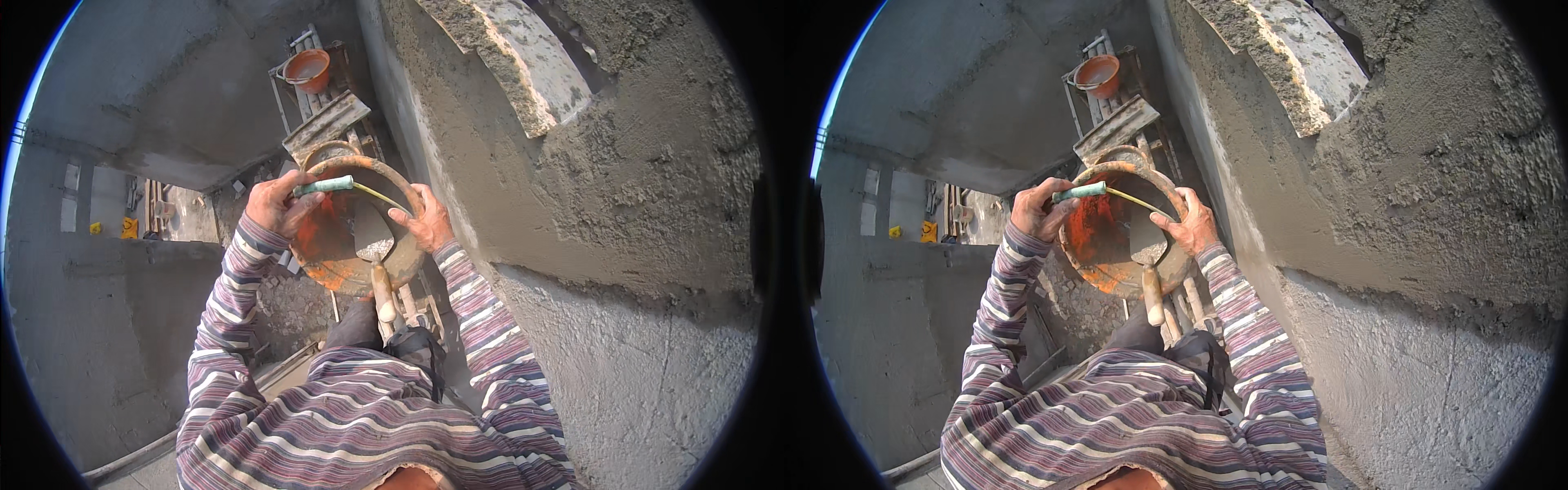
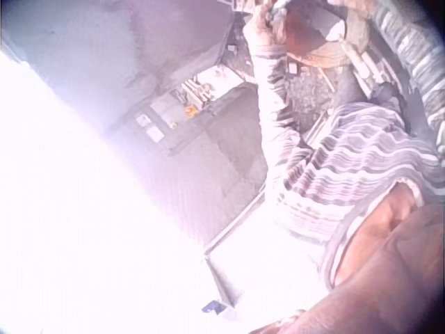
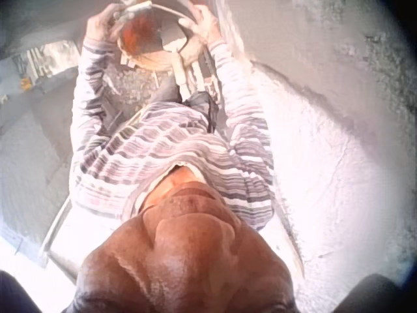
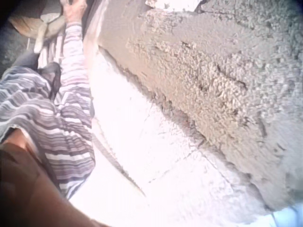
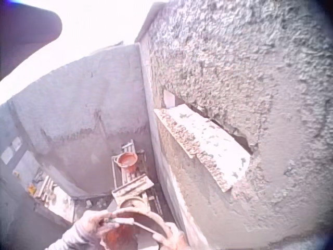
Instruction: The person applies mortar to a concrete wall using a trowel and a bucket while standing on a scaffold.
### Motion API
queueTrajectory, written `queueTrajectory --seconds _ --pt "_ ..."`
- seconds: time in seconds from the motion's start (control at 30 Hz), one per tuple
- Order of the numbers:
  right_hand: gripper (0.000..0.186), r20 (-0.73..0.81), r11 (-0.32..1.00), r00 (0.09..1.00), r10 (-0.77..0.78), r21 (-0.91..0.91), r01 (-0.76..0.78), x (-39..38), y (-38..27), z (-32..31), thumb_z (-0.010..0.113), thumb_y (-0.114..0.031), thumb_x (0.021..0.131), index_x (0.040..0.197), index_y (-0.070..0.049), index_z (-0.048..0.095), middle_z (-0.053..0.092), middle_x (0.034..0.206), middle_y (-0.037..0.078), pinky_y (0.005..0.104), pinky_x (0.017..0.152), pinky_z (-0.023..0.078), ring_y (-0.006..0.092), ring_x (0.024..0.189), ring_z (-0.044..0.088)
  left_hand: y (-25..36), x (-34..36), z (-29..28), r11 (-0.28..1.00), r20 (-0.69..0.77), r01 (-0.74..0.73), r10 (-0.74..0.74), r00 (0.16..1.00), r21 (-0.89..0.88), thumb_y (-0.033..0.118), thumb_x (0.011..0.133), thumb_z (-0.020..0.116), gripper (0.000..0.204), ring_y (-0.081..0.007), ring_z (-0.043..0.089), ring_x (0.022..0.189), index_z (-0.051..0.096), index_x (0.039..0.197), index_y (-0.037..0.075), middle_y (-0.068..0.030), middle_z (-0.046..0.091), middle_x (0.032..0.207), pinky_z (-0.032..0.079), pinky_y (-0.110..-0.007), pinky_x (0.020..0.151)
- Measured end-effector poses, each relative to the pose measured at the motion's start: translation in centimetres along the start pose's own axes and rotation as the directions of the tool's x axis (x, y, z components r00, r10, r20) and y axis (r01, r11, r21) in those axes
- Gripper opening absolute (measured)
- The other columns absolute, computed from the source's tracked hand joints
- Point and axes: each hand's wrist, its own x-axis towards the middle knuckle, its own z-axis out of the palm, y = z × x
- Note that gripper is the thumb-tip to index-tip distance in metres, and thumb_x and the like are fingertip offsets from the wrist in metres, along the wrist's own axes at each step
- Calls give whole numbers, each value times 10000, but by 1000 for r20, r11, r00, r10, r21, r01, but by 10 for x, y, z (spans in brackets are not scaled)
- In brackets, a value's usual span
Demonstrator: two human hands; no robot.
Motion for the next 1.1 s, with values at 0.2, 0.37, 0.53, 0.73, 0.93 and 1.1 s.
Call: queueTrajectory --seconds 0.2,0.37,0.53,0.73,0.93,1.1 --pt "425 -162 1000 987 3 28 2 -71 -24 -57 653 -412 785 945 -41 522 617 822 164 372 707 462 262 794 613 42 26 64 999 -251 -20 10 968 -39 208 798 666 289 -237 617 767 595 1044 75 -118 618 889 492 -323 690" --pt "408 -226 997 972 62 -41 -73 -125 1 -85 610 -414 809 825 -13 536 588 772 176 393 685 453 305 755 595 109 -76 123 956 218 186 -236 947 228 456 799 603 504 -320 526 1054 573 1098 52 -158 553 1083 393 -434 922" --pt "458 -385 978 899 208 77 -193 -189 56 -79 571 -450 822 963 -15 548 595 819 186 438 731 445 349 798 581 99 -158 213 930 668 38 -291 684 367 596 789 524 646 -348 516 1088 594 1090 28 -209 556 1110 399 -414 954" --pt "442 -358 887 814 457 115 -448 -249 26 -36 458 -428 885 1133 -64 499 614 1037 158 426 808 460 346 938 587 44 -193 255 973 841 -29 -184 509 230 373 705 629 463 -334 610 887 618 1009 24 -199 633 915 474 -403 812" --pt "285 -634 857 577 515 372 -356 -255 38 -8 512 -336 879 920 -54 518 611 805 160 450 701 459 342 781 592 -84 -127 239 557 981 -827 105 161 76 328 655 676 370 -295 596 840 587 872 42 -143 600 996 487 -406 754" --pt "224 -753 892 482 448 343 -293 -262 29 -13 596 -300 818 803 -83 546 586 687 101 420 677 453 300 712 589 13 -73 206 429 959 -903 253 128 7 248 761 576 197 -346 603 768 573 851 73 -139 626 838 485 -457 686"
